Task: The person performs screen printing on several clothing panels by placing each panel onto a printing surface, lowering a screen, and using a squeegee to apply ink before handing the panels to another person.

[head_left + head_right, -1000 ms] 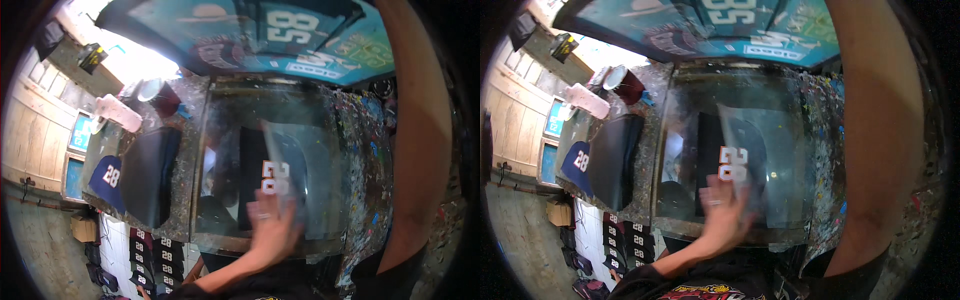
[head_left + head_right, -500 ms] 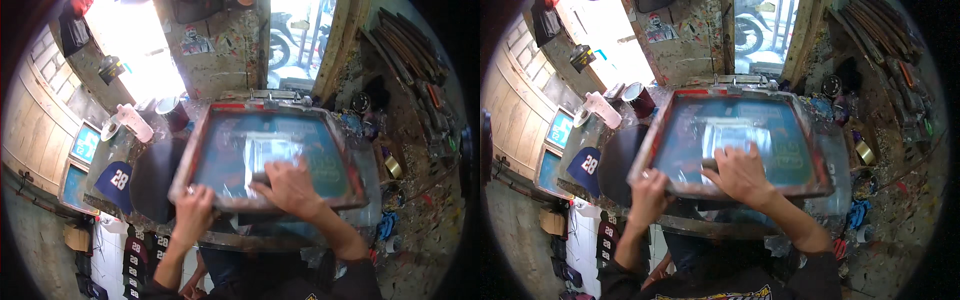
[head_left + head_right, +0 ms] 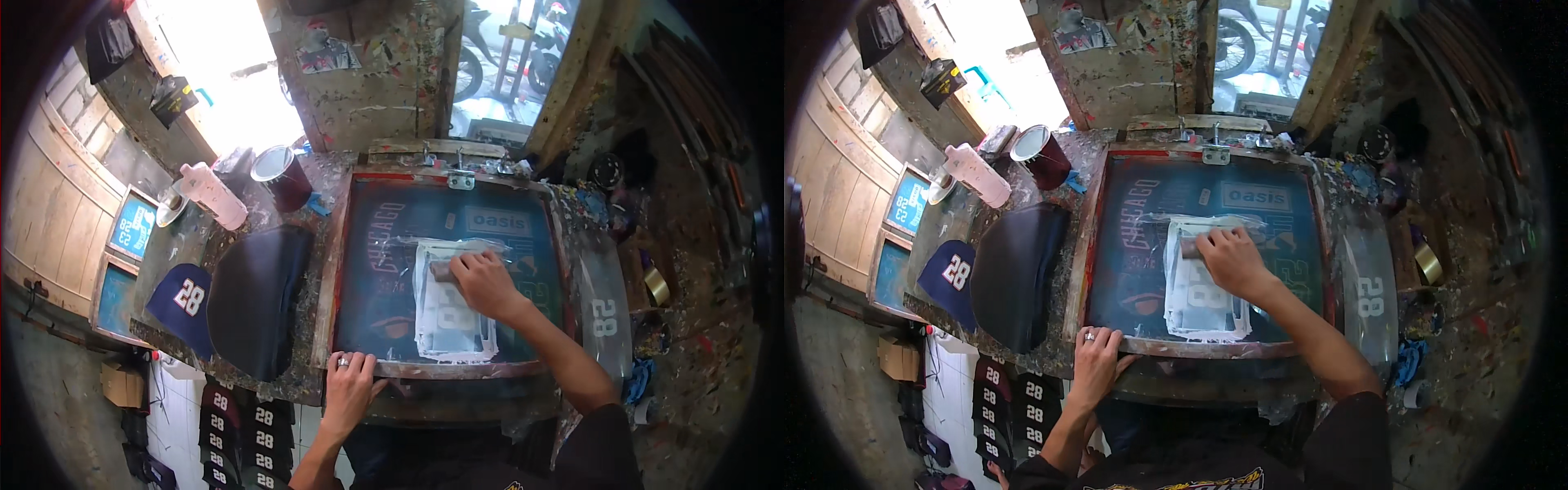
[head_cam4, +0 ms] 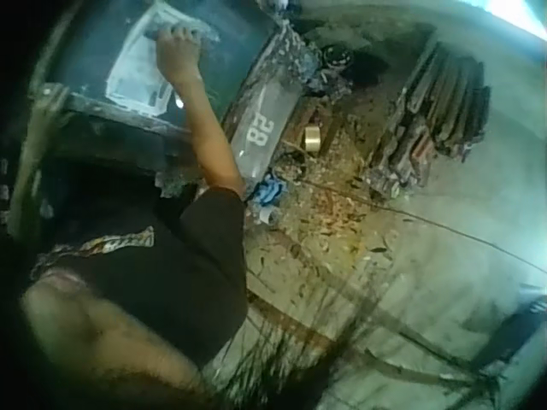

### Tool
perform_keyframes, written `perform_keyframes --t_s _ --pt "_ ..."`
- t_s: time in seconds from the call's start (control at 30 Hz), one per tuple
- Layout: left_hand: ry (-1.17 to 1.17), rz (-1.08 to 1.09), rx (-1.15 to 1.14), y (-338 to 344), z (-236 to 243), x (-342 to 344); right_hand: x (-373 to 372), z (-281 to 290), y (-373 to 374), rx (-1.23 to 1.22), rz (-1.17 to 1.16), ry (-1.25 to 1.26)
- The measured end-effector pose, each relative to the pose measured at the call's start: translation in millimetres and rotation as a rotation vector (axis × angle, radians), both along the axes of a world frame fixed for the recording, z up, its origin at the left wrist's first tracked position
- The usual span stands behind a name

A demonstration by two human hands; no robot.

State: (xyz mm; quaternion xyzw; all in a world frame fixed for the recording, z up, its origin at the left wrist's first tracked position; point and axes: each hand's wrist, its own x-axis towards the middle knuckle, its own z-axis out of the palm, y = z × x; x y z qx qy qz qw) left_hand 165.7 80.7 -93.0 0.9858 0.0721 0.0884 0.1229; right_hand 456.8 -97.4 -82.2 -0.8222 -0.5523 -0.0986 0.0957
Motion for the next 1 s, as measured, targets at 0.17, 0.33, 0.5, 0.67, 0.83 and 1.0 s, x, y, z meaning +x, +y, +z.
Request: perform_keyframes --t_s 0.17,0.33,0.5,0.67,0.83,1.0 --pt "0.034 0.027 -0.022 0 1 1 21 42 13 -0.239 0.064 0.269" --pt "0.042 0.007 -0.022 -1 4 1 43 16 20 -0.077 -0.043 0.083" --pt "0.056 0.002 -0.021 -1 9 2 -27 8 -13 -0.067 0.001 0.103" --pt "0.035 0.016 -0.052 2 8 0 -99 19 -45 -0.100 0.003 0.211" --pt "0.016 0.009 -0.085 0 13 13 -120 36 -62 -0.245 -0.049 0.179" --pt "-0.072 -0.058 -0.012 19 69 8 -152 63 -46 0.189 -0.246 -0.126"
